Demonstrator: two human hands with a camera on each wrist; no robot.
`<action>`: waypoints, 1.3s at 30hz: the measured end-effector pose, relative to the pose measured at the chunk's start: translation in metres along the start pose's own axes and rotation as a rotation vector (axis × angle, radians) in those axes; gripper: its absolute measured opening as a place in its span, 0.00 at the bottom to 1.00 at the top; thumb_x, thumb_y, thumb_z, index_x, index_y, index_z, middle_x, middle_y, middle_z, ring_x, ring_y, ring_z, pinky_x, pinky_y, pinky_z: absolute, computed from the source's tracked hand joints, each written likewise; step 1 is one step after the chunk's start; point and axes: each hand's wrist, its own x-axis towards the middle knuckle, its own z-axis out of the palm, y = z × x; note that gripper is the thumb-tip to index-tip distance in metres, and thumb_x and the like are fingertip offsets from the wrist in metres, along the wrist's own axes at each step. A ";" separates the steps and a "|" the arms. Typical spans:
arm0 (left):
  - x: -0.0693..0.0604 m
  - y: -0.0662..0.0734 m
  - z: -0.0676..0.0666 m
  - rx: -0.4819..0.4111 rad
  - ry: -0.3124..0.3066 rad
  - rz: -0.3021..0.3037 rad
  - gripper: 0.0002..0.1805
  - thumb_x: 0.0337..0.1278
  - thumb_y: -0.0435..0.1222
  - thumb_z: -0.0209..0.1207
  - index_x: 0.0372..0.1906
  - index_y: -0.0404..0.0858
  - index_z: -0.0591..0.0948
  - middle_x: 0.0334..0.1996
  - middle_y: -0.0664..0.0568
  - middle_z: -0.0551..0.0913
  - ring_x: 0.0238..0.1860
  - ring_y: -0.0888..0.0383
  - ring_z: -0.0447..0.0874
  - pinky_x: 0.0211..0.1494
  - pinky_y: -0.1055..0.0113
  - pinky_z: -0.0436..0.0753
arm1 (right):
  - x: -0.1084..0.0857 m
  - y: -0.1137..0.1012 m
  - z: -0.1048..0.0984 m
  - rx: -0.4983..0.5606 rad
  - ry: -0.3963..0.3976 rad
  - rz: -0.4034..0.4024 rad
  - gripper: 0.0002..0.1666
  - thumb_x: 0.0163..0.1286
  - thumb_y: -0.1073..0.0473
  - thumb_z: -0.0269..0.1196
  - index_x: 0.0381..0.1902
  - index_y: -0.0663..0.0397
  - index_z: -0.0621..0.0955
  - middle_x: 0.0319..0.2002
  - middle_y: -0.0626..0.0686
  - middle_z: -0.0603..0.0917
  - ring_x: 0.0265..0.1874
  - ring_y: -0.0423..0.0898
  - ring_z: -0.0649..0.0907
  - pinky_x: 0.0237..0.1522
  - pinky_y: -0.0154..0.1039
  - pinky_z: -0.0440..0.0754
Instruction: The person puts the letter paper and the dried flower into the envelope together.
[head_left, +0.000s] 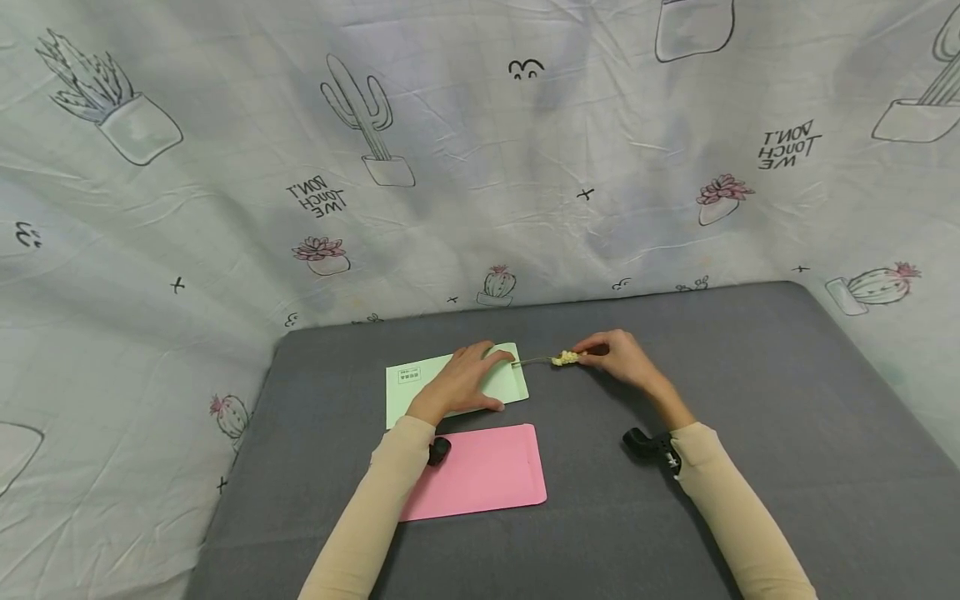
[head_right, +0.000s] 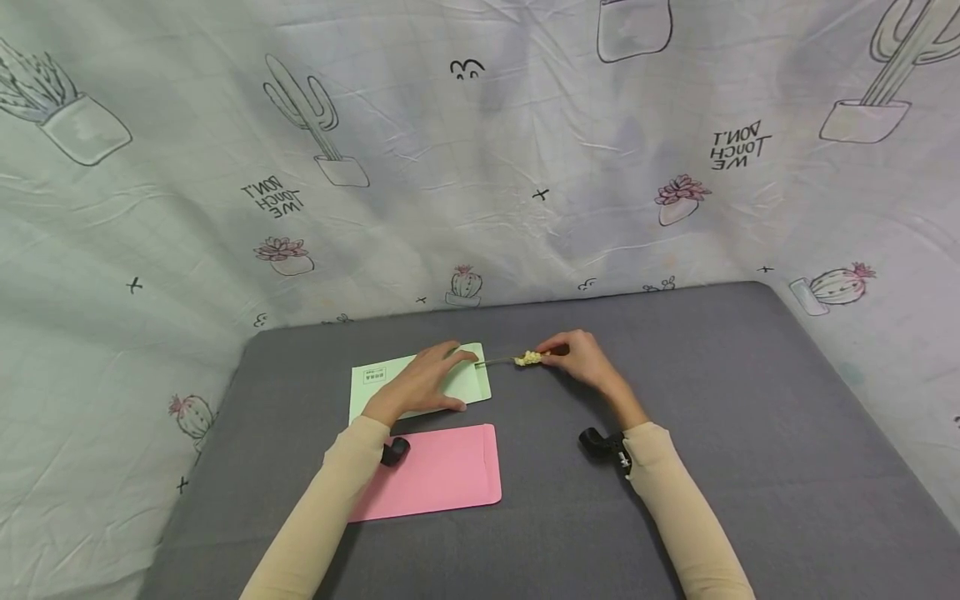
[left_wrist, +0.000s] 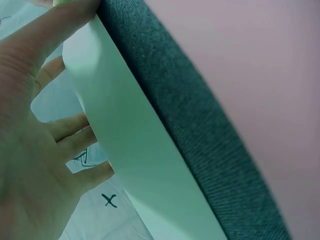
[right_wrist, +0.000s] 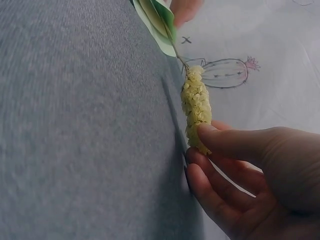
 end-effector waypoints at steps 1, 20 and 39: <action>0.001 -0.001 -0.001 0.001 -0.002 0.003 0.43 0.45 0.52 0.73 0.68 0.53 0.68 0.69 0.40 0.64 0.71 0.45 0.61 0.73 0.48 0.59 | 0.002 0.000 0.001 -0.001 0.001 0.003 0.11 0.63 0.66 0.67 0.43 0.62 0.87 0.41 0.58 0.88 0.41 0.53 0.85 0.44 0.49 0.83; 0.010 -0.012 -0.006 -0.014 -0.016 0.019 0.42 0.44 0.52 0.74 0.67 0.54 0.69 0.70 0.41 0.64 0.71 0.45 0.61 0.72 0.46 0.59 | 0.020 -0.007 0.015 0.014 0.007 0.017 0.11 0.61 0.66 0.69 0.42 0.61 0.88 0.41 0.57 0.88 0.41 0.52 0.86 0.45 0.49 0.83; 0.000 0.002 -0.002 -0.011 0.006 0.011 0.42 0.43 0.52 0.74 0.67 0.53 0.70 0.69 0.40 0.64 0.70 0.44 0.62 0.72 0.46 0.60 | 0.012 -0.015 0.018 0.029 -0.032 0.009 0.11 0.63 0.64 0.68 0.43 0.60 0.87 0.40 0.56 0.88 0.38 0.49 0.85 0.43 0.46 0.82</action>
